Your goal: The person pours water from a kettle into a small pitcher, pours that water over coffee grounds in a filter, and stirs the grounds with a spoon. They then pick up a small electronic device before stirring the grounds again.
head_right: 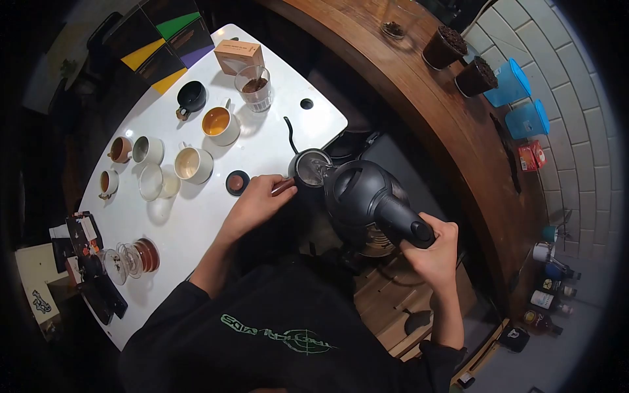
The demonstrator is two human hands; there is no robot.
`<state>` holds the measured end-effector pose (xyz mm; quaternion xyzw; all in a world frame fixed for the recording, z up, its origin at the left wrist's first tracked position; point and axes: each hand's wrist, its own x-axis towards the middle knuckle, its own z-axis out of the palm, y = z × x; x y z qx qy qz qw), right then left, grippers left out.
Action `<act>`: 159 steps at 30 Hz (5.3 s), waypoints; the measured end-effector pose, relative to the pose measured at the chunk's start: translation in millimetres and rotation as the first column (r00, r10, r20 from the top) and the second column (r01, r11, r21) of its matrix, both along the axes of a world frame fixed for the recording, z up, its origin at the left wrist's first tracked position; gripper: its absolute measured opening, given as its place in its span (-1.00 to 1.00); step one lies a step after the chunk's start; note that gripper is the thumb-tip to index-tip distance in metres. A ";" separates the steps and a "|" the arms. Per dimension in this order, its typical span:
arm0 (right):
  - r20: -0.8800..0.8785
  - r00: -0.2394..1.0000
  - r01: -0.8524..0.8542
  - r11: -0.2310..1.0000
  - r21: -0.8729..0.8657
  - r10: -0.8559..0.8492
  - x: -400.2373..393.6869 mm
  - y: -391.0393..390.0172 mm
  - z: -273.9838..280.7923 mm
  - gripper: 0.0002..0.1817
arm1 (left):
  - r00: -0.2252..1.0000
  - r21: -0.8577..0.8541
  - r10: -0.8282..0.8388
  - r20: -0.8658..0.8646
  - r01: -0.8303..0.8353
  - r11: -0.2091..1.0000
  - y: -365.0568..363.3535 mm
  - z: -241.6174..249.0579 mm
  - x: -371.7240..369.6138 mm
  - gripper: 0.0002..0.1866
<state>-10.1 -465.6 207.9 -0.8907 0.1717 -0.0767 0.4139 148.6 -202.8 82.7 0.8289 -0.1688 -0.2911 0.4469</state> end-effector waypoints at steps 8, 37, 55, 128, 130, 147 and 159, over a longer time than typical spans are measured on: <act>-0.051 0.999 0.012 0.999 0.044 -0.010 4.7 -3.3 -4.5 -0.82 | 0.999 -0.042 0.031 0.010 -0.031 0.999 4.6 0.5 9.0 -0.56; -0.074 0.997 0.028 1.000 0.014 -0.027 -3.4 -6.8 0.4 -0.85 | 1.000 0.020 0.000 0.002 0.000 1.000 -2.3 3.7 7.7 -0.53; -0.083 0.996 0.024 0.999 0.028 -0.022 -9.6 -6.6 1.0 -0.86 | 1.000 0.011 0.006 0.001 -0.006 1.000 -2.0 -1.4 -1.4 -0.53; -0.117 0.982 0.152 0.988 0.028 -0.147 -99.9 -5.2 15.1 -0.81 | 0.994 0.035 -0.106 0.028 0.105 0.994 -33.4 25.0 -69.7 -0.55; -0.099 0.981 0.173 0.984 0.040 -0.168 -106.2 -6.2 13.5 -0.82 | 0.993 0.035 -0.117 0.036 0.115 0.993 -38.1 28.7 -73.2 -0.55; -0.025 0.929 0.369 0.915 0.165 -0.370 -199.1 -30.8 -0.6 -0.84 | 0.963 0.008 -0.267 -0.026 0.267 0.964 -89.9 28.6 -117.5 -0.53; 0.166 0.614 0.558 0.573 0.601 -0.772 -299.1 -14.1 -32.8 -0.87 | 0.900 -0.056 -0.437 0.013 0.437 0.898 -142.2 39.6 -152.0 -0.55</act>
